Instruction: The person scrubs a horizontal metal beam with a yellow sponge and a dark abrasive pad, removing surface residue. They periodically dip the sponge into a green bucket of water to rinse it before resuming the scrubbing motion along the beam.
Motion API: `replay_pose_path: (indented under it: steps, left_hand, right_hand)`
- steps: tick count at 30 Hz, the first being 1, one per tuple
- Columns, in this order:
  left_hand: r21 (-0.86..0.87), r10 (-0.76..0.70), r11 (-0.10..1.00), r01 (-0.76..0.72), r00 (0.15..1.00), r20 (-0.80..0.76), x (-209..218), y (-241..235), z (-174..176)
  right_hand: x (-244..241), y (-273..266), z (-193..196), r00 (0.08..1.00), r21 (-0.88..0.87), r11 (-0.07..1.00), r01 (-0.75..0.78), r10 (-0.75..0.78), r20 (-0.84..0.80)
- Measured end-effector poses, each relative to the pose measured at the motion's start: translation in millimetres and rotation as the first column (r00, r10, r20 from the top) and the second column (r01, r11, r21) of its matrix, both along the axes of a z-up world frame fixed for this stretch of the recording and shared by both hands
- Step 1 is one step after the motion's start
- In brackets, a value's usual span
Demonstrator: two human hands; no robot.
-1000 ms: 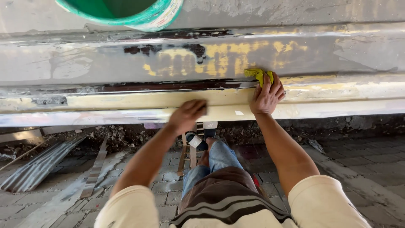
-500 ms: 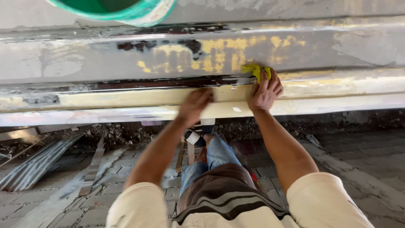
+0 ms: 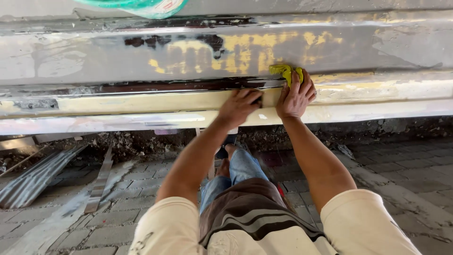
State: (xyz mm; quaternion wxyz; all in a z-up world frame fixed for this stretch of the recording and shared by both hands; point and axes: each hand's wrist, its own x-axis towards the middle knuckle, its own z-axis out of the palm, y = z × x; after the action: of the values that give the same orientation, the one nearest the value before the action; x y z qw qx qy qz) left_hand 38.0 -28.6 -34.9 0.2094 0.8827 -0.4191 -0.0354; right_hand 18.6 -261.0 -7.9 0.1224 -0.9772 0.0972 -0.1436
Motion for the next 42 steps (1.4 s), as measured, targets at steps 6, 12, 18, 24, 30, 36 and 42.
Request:
replay_pose_path:
  steps: [6,12,18,24,30,36,42]
  left_hand:
    - [0.106,0.12,0.987,-0.119,0.993,0.003,-7,116,22]
    - [0.025,0.084,0.996,-0.086,0.995,0.06,-11,-7,33]
    - [0.032,0.035,0.999,-0.035,0.999,0.011,-4,46,13]
    - [0.098,0.146,0.984,-0.152,0.987,0.059,-7,124,28]
    - [-0.021,0.043,0.999,-0.041,0.995,0.089,-9,-16,8]
    - [0.1,0.081,0.992,-0.077,0.996,-0.029,0,85,23]
    - [0.065,0.306,0.949,-0.308,0.951,0.042,-18,150,38]
  right_hand:
    - [0,-1,-4,1.0,-0.024,0.999,0.027,-0.028,-0.003]
    - [-1,-3,-5,0.999,-0.028,0.999,0.028,-0.029,-0.021]
    - [-1,-3,-5,1.0,-0.012,1.0,0.009,-0.01,-0.003]
    - [-1,-1,-4,1.0,-0.023,0.999,0.023,-0.023,0.01]
    - [-1,0,0,1.0,-0.016,1.0,0.0,0.0,0.0]
    - [0,-2,0,1.0,0.001,1.0,-0.01,0.01,-0.016]
    - [1,1,-10,1.0,-0.037,0.999,0.021,-0.021,-0.009]
